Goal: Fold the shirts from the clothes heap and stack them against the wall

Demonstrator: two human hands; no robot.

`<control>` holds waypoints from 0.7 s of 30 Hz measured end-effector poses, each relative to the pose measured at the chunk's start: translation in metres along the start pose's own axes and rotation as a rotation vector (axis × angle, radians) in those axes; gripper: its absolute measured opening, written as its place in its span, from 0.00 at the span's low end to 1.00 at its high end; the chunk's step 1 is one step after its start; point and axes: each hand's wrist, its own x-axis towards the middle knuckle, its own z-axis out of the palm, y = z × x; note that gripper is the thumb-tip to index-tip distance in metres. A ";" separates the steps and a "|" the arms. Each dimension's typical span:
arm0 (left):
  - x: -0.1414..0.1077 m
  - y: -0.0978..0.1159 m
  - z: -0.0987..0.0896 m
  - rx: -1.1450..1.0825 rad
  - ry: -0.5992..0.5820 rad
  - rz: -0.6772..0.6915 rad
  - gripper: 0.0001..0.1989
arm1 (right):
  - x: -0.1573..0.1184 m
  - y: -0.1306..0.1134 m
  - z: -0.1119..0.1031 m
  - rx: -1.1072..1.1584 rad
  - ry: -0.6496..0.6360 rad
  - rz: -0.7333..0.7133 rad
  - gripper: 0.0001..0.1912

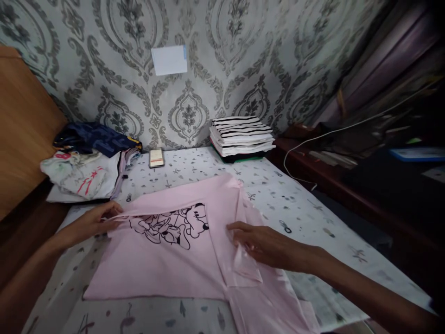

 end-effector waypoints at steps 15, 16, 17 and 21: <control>0.027 0.018 -0.005 0.322 -0.130 -0.014 0.09 | 0.043 0.019 -0.058 0.766 0.526 0.074 0.08; 0.029 0.024 -0.014 0.299 -0.181 -0.012 0.11 | 0.057 0.022 -0.074 0.837 0.643 0.077 0.08; 0.032 0.030 -0.023 0.272 -0.233 -0.015 0.12 | 0.072 0.025 -0.091 0.922 0.747 0.071 0.08; 0.042 0.052 -0.056 0.245 -0.262 0.006 0.19 | 0.141 0.041 -0.152 1.094 0.942 -0.060 0.11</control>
